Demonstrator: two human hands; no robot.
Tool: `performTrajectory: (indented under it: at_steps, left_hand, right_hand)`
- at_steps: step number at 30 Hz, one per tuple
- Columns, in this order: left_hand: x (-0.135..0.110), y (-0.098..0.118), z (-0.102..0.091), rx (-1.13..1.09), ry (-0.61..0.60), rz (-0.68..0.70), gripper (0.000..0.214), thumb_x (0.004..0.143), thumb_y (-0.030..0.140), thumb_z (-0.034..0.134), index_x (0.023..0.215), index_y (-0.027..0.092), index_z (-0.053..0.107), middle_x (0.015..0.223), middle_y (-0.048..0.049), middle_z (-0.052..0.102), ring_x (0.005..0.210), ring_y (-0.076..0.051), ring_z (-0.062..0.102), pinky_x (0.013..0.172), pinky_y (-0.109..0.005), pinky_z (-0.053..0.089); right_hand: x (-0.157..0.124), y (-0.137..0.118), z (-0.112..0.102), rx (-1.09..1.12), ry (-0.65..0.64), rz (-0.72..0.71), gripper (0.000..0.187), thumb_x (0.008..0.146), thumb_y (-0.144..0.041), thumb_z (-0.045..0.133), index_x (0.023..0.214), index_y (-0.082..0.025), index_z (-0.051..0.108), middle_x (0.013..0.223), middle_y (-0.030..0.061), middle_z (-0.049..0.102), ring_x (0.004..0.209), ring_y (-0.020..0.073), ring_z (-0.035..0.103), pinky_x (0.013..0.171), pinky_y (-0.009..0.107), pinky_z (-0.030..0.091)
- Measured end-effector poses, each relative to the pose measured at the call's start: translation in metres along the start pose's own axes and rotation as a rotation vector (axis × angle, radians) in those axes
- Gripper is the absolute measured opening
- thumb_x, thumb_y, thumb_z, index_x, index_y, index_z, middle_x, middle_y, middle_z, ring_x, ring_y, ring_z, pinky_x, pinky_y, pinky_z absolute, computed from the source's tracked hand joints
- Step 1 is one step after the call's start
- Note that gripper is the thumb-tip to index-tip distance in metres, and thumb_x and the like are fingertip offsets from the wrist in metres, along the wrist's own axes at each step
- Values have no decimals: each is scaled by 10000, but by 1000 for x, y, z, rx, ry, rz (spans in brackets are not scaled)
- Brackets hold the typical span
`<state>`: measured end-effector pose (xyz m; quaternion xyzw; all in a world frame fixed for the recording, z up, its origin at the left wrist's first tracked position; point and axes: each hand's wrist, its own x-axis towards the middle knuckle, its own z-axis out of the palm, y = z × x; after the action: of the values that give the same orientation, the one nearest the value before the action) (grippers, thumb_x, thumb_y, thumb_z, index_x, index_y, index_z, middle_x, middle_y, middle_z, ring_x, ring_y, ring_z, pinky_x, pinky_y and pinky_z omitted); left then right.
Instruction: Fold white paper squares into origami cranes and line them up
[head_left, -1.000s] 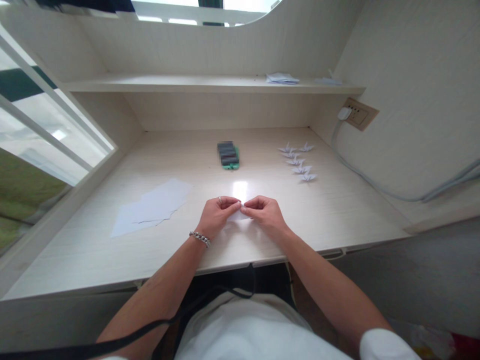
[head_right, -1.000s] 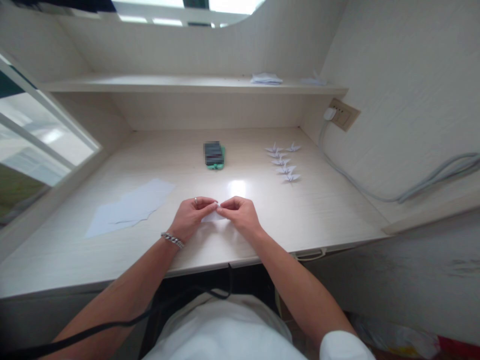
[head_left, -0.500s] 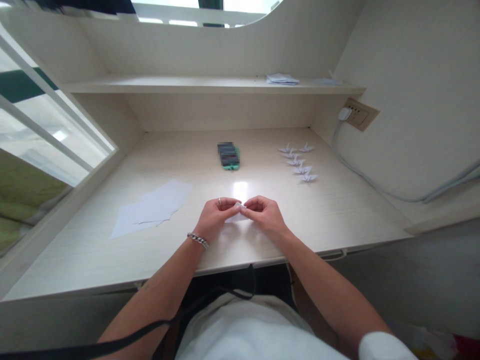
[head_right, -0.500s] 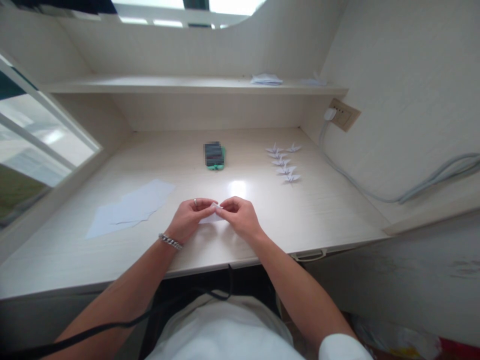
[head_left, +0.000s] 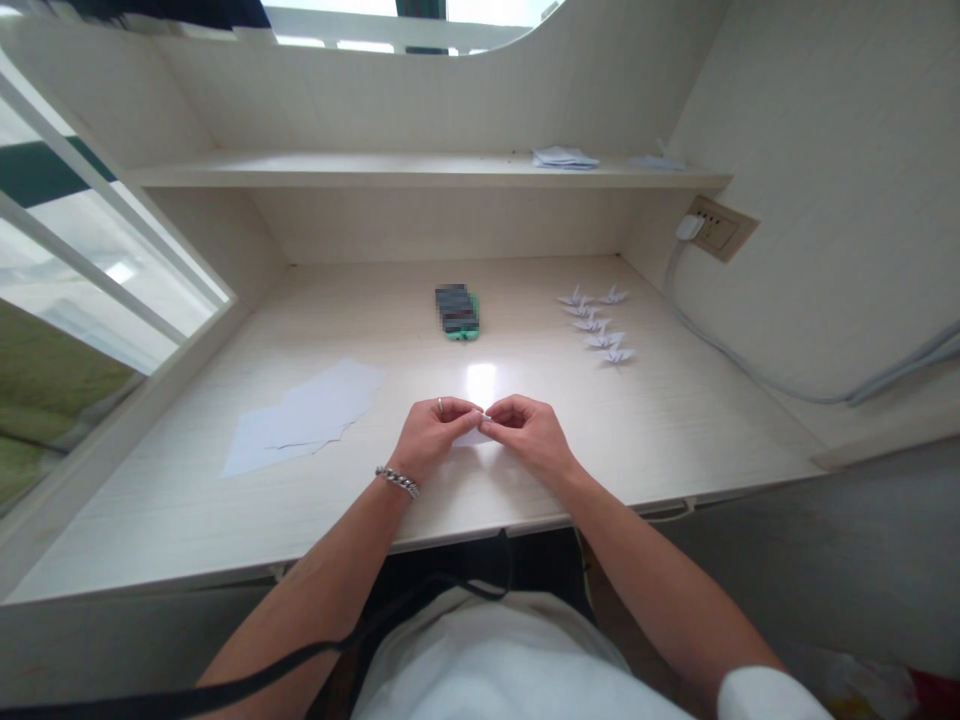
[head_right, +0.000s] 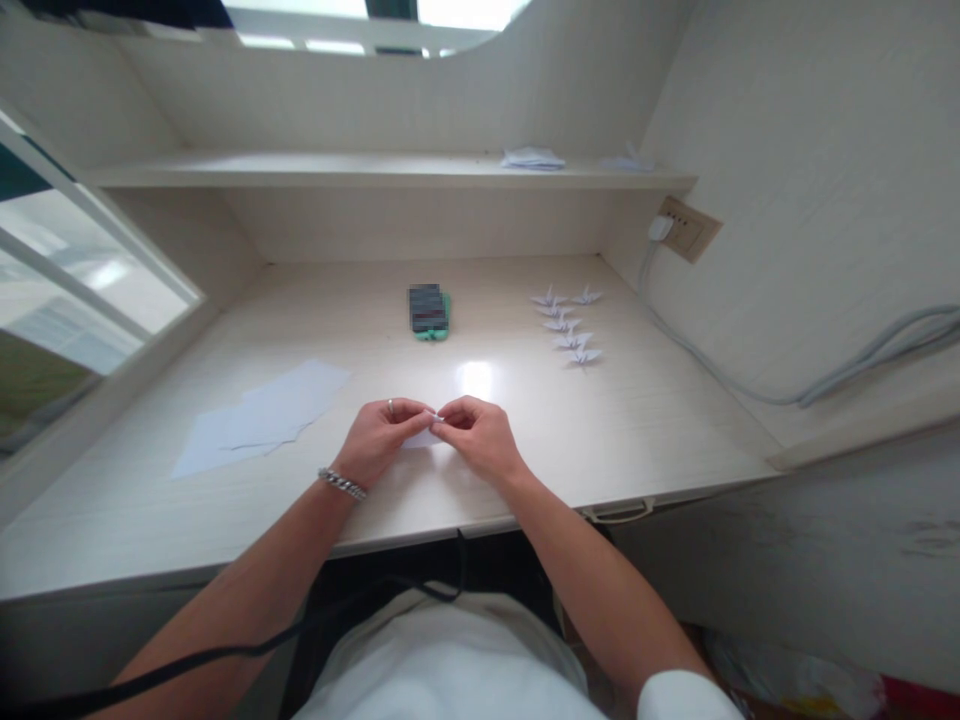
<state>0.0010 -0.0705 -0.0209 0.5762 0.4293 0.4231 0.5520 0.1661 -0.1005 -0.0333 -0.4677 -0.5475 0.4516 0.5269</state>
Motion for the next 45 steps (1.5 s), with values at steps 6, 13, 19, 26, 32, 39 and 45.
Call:
performTrajectory:
  at_steps: [6,13,19,26,32,39,45]
  left_hand:
    - [-1,1,0,24,22,-35,253,637,370,808,769,161,757,775,-68,753,728,-187,675,739,-318,529]
    - [-2,3,0,73,39,-17,244,642,382,804,710,156,743,708,-55,736,666,-175,651,670,-289,514]
    - [-2,3,-1,92,61,12,253,650,398,796,716,158,749,713,-56,736,667,-175,643,671,-288,501]
    - [-2,4,0,69,13,20,231,673,393,777,717,168,750,726,-52,740,681,-177,649,695,-293,500]
    - [1,-1,-2,9,18,-9,220,660,366,790,708,156,749,698,-52,729,642,-158,622,644,-273,472]
    - [2,-5,-1,-125,-17,-78,272,688,398,754,776,141,752,721,-73,726,636,-173,622,610,-286,463]
    - [-1,4,2,58,14,-32,269,663,411,780,701,149,734,676,-50,707,614,-146,591,588,-256,432]
  right_hand:
    - [-2,0,1,-9,18,-21,242,686,-396,780,771,-182,708,755,51,712,704,182,653,674,308,527]
    - [-4,-3,2,-116,12,-67,208,735,-379,734,798,-183,703,769,49,713,697,174,644,660,296,513]
    - [-1,-4,-1,-93,-39,10,261,755,-425,706,800,-168,709,762,69,717,690,181,647,656,307,515]
    - [-2,-3,-3,-108,-23,-10,261,729,-434,731,752,-174,718,724,57,714,659,177,636,635,305,501]
    - [-1,-2,-3,-112,-19,2,215,732,-383,728,747,-169,722,719,61,715,657,173,638,631,299,498]
    - [3,-1,-2,30,-20,99,299,658,-441,775,730,-157,715,697,52,707,632,171,643,626,310,531]
    - [5,1,-2,78,-10,153,351,622,-474,790,730,-149,715,679,45,696,601,156,630,584,296,537]
